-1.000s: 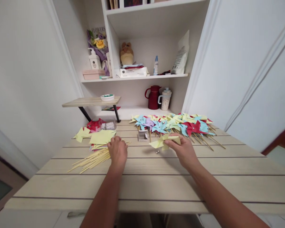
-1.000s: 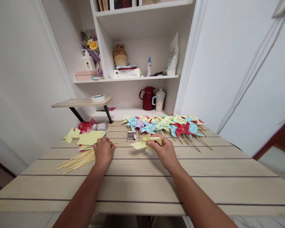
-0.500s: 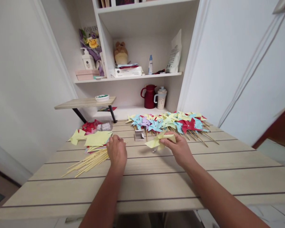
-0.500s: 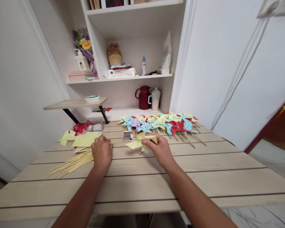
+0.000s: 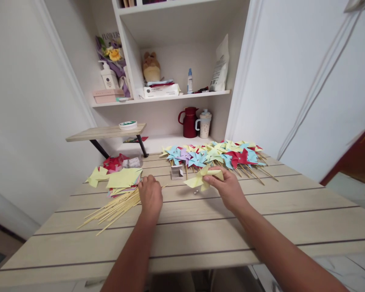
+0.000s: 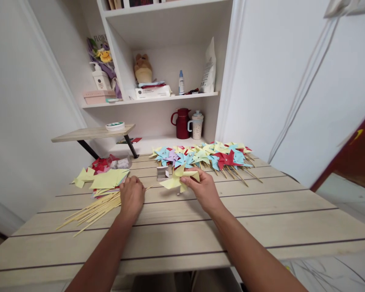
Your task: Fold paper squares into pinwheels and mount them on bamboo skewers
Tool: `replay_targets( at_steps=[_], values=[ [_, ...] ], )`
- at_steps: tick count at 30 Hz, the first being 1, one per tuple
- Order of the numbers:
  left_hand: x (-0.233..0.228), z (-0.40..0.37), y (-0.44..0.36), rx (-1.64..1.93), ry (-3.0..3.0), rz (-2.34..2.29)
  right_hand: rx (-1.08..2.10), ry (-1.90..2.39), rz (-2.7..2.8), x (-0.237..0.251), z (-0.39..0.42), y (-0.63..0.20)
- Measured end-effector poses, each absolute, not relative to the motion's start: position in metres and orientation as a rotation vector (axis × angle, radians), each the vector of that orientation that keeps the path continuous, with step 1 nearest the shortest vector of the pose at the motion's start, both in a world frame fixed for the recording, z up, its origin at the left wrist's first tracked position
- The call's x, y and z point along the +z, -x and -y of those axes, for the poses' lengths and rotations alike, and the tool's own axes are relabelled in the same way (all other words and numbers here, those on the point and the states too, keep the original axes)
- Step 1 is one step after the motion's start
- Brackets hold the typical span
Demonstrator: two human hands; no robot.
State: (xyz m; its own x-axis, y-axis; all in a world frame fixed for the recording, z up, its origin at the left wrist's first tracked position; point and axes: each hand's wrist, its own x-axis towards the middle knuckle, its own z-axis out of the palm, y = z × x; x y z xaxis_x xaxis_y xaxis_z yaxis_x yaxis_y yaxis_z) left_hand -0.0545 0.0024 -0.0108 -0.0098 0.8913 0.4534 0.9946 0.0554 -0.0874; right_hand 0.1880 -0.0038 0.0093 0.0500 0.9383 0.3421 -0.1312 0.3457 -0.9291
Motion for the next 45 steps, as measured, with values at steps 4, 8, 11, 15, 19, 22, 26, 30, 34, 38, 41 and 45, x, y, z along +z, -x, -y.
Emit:
replay_targets(
  at_steps=[4, 8, 11, 15, 19, 22, 26, 30, 34, 38, 41, 45],
  values=[
    [-0.009, -0.004, 0.049, -0.577, 2.011, 1.933, 1.100, 0.781, 1.089, 0.007, 0.000, -0.189],
    [-0.011, -0.004, 0.039, -1.020, 2.270, 1.649, 1.296, 0.588, 0.804, 0.005, -0.007, -0.185],
    [-0.014, -0.004, 0.029, -1.206, 2.370, 1.512, 1.423, 0.495, 0.653, 0.001, -0.010, -0.178],
    [-0.017, -0.005, 0.017, -1.273, 2.385, 1.453, 1.620, 0.431, 0.561, -0.006, -0.011, -0.165],
    [-0.022, -0.006, 0.010, -1.250, 2.468, 1.438, 1.676, 0.288, 0.524, -0.007, -0.010, -0.156],
    [-0.026, -0.007, 0.005, -1.200, 2.546, 1.491, 1.700, 0.244, 0.509, -0.007, -0.011, -0.155],
    [-0.029, -0.007, 0.001, -1.211, 2.576, 1.492, 1.726, 0.250, 0.409, -0.009, -0.015, -0.158],
    [-0.030, -0.008, 0.002, -1.259, 2.636, 1.473, 1.715, 0.266, 0.401, -0.010, -0.017, -0.161],
    [-0.031, -0.008, 0.004, -1.143, 2.675, 1.525, 1.709, 0.308, 0.365, -0.007, -0.014, -0.160],
    [-0.028, -0.005, 0.005, -1.262, 2.726, 1.513, 1.674, 0.343, 0.504, 0.000, -0.008, -0.159],
    [-0.022, 0.001, 0.004, -1.709, 2.585, 1.701, 1.503, 0.440, 0.765, 0.005, -0.007, -0.169],
    [-0.012, 0.012, -0.001, -2.248, 2.413, 1.892, 1.066, 0.682, 1.201, 0.011, 0.001, -0.192]
  ],
)
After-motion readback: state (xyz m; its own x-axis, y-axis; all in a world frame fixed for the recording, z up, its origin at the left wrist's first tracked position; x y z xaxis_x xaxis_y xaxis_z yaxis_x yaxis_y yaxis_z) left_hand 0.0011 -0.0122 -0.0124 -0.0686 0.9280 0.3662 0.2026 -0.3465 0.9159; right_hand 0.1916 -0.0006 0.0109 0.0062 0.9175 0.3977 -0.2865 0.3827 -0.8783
